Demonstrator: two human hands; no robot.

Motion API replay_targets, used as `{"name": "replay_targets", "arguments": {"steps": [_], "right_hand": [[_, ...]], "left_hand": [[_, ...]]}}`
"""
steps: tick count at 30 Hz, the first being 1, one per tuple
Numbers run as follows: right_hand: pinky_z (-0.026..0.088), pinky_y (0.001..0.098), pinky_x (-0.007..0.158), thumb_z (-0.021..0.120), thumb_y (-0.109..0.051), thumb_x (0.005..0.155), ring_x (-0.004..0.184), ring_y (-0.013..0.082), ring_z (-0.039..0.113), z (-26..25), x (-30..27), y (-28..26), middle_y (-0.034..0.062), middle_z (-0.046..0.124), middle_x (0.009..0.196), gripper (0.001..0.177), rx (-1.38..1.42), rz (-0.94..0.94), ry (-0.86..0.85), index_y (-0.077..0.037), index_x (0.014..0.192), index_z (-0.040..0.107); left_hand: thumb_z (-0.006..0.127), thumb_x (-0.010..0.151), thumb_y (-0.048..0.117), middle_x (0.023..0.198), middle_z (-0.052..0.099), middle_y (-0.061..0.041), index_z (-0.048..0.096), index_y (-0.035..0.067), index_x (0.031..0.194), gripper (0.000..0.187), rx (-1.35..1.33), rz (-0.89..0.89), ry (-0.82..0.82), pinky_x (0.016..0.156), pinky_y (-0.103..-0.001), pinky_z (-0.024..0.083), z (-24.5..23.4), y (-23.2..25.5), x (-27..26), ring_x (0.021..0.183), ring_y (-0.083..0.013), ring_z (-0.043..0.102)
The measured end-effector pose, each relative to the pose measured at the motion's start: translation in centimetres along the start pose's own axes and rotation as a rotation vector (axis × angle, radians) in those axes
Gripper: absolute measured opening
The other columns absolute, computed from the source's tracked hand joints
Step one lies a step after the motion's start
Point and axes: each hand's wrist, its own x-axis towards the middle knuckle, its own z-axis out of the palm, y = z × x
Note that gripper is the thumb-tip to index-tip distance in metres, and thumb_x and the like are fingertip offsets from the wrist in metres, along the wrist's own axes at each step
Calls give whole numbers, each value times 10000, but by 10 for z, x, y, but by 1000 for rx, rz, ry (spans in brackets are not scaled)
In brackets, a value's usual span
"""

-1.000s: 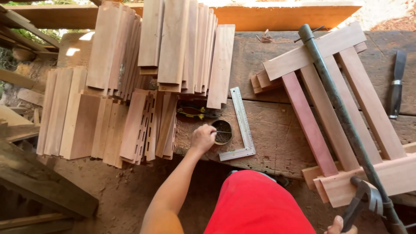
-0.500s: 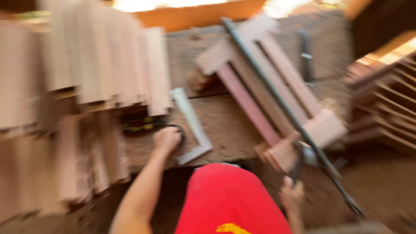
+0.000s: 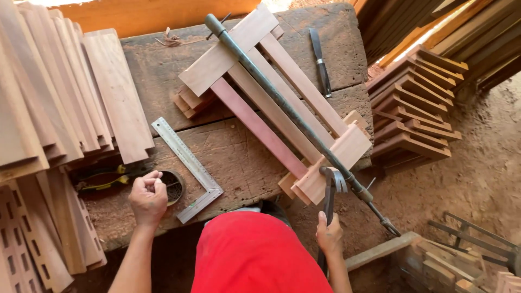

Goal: The person assembles wooden frame sections on a rustic workbench, positioning slats against a long metal rod and hammering nails to fasten the joints. They square up the boards, add nails from a small container, and use pliers to adjust fasteners as the frames take shape.

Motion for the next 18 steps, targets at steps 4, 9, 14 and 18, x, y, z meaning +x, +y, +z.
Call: {"name": "replay_targets", "arguments": {"steps": [4,9,14,18], "right_hand": [[507,375,508,558,-349,1012,477,233,625,8,-2,-6,86,629,606,334,52,9,22,-21,1000,624],[501,351,494,558,-344,1011,453,206,599,16,-3,-4,68,610,600,331,102,20,50,-19,973,606],[498,343,503,564,-327,1009,472,201,595,10,-5,-10,76,612,617,321,126,33,28,-13,971,618],[504,342,509,567,-333,1001,486,198,607,1,5,3,74,612,621,321,123,34,-33,-19,1015,632]], "left_hand": [[509,976,-144,1091,713,-196,456,71,935,225,-319,21,-97,422,-127,425,18,65,29,791,-128,684],[556,993,-25,888,666,-120,523,42,1064,104,-462,-111,-390,404,-197,493,86,115,57,644,-158,649],[547,988,-1,818,619,-47,592,46,1141,166,-611,91,-553,397,-188,414,148,166,38,560,-93,494],[648,942,-12,868,737,-57,740,17,1112,195,-585,184,-604,502,-187,473,162,194,10,603,-70,548]]}}
